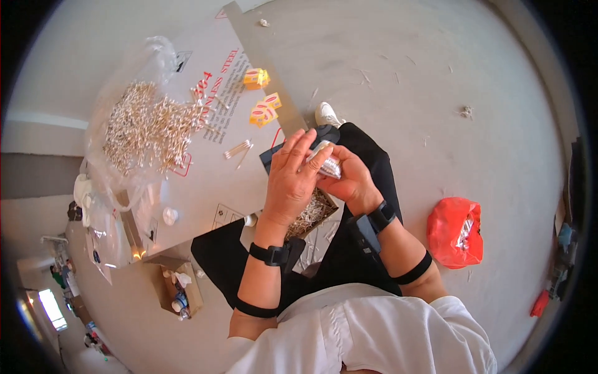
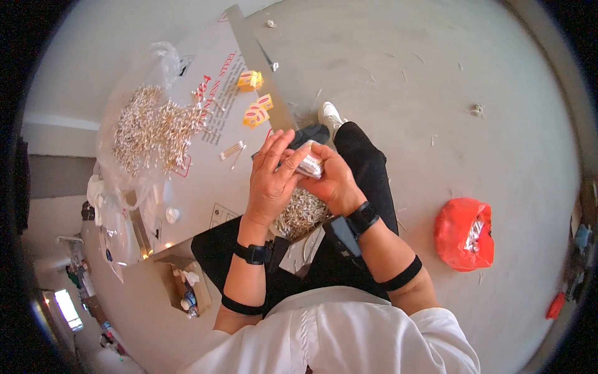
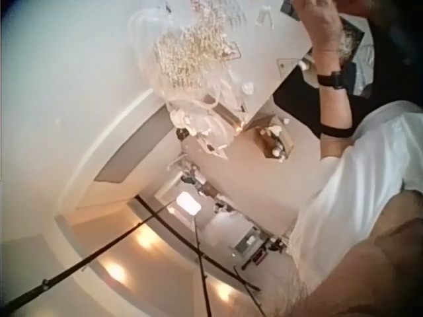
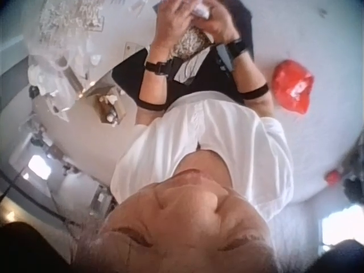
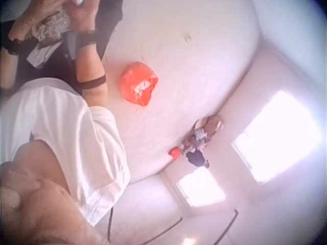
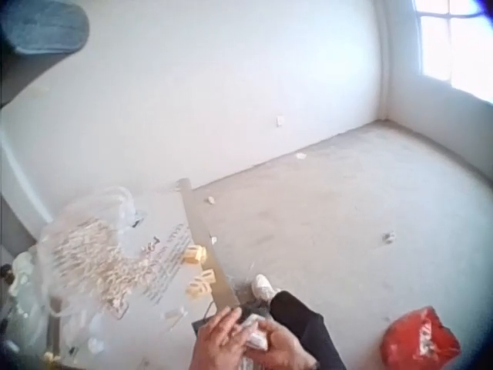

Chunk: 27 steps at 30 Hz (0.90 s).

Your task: Manually bundling cotton swabs and placing them into individual plastic packaging bags.

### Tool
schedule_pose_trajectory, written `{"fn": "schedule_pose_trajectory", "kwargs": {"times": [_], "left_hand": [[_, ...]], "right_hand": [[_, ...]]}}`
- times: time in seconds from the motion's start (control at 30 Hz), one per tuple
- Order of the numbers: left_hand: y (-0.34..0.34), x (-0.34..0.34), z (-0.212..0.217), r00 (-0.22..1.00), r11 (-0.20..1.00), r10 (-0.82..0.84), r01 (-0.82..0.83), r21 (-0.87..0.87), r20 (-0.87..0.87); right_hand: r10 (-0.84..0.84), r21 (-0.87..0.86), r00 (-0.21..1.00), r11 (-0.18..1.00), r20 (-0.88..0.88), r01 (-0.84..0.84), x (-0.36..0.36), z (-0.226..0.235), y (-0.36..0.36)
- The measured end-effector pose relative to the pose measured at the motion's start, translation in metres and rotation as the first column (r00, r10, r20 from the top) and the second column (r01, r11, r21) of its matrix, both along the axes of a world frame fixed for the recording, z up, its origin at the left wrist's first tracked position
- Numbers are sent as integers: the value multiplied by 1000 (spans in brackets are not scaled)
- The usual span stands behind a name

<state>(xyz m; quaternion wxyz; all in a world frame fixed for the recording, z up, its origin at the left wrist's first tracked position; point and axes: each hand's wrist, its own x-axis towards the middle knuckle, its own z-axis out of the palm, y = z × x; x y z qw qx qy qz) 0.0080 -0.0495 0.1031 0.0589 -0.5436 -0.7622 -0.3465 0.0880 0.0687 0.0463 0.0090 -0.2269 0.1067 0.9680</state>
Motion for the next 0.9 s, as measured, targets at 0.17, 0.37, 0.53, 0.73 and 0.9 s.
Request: {"fn": "schedule_pose_trajectory", "kwargs": {"times": [0.17,0.37,0.53,0.73,0.9], "left_hand": [[-43,-4,-11,998,998,-7,4,60,56],[-85,-21,-19,974,985,172,-174,6,146],[-93,-22,-37,955,973,229,-231,-11,190],[-94,-19,-44,812,946,202,-306,105,547],[-94,-18,-58,655,888,48,-374,268,754]], "right_hand": [[188,-97,981,977,-41,-191,-14,-8,-41],[388,476,775,624,499,-620,-14,34,-52],[22,994,999,98,49,-51,-6,8,-67],[-45,910,999,-413,3,-21,-19,14,-75],[-72,887,997,-462,-34,-3,-22,14,-77]]}}
